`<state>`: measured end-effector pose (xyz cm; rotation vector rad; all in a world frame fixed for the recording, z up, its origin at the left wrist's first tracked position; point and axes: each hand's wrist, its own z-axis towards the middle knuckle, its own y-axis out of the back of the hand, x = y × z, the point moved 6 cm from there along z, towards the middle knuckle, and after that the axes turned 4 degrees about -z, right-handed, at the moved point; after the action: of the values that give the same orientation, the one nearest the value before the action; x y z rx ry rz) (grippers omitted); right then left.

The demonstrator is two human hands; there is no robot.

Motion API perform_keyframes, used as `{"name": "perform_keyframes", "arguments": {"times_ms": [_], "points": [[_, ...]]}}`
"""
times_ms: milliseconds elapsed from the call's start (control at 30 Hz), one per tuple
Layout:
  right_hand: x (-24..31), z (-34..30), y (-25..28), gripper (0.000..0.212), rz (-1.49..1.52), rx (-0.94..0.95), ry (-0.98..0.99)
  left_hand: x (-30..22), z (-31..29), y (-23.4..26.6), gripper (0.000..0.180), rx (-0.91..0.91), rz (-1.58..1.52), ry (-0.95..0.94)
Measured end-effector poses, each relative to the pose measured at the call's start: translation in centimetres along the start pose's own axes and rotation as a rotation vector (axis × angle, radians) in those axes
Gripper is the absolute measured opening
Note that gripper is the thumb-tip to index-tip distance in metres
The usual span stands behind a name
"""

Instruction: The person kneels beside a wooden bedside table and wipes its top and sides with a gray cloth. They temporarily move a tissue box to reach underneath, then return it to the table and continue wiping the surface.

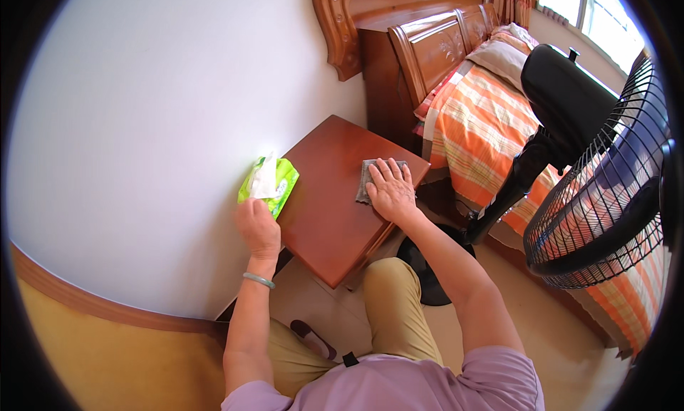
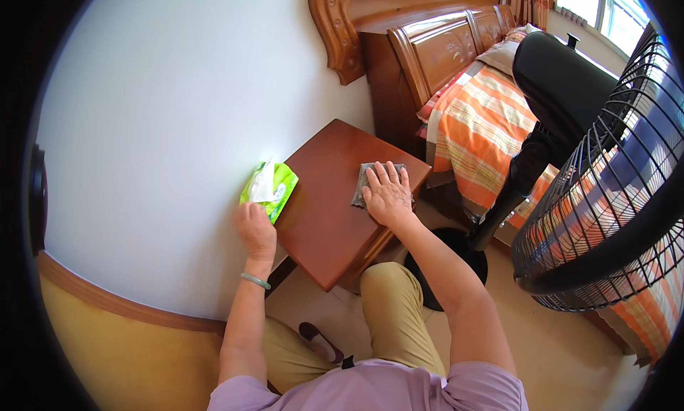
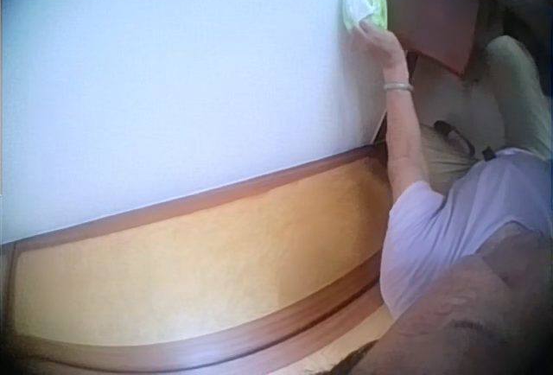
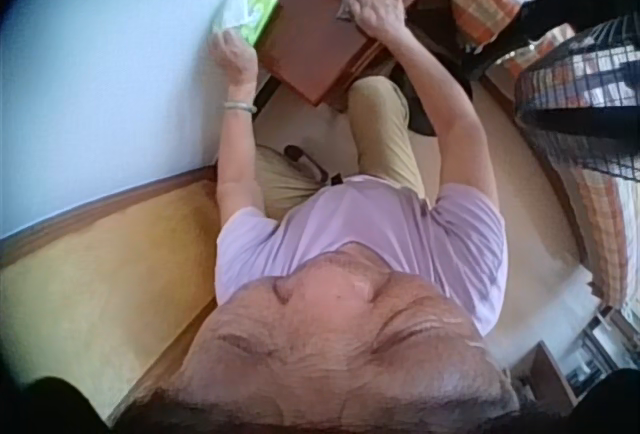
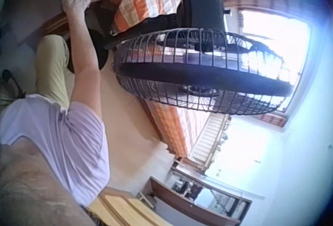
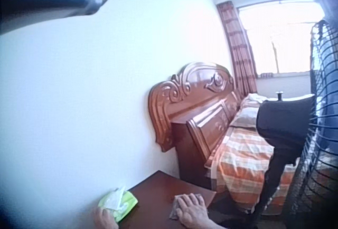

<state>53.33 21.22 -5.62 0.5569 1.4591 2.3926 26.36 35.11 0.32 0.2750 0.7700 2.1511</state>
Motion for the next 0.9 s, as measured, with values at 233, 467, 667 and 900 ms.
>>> {"name": "perform_keyframes", "arguments": {"times_ms": [233, 467, 667, 900], "points": [[2.5, 0.6, -0.6, 0.054, -0.022, 0.135, 0.008, 0.1, 0.2, -1.4, 0.011, -0.021, -0.127, 0.037], [7.0, 4.8, -3.0, 0.054, 0.0, 0.168, 0.095, -3.9, -1.0, -1.8, 0.055, -0.084, -0.137, 0.088], [9.0, 10.3, -6.0, 0.052, 0.044, 0.123, 0.138, -3.2, -2.2, -3.7, 0.052, 0.025, -0.281, 0.171], [9.3, 17.3, -9.9, 0.055, 0.034, -0.043, 0.052, -3.5, -3.3, -2.5, 0.048, 0.223, -0.223, 0.295]]}}
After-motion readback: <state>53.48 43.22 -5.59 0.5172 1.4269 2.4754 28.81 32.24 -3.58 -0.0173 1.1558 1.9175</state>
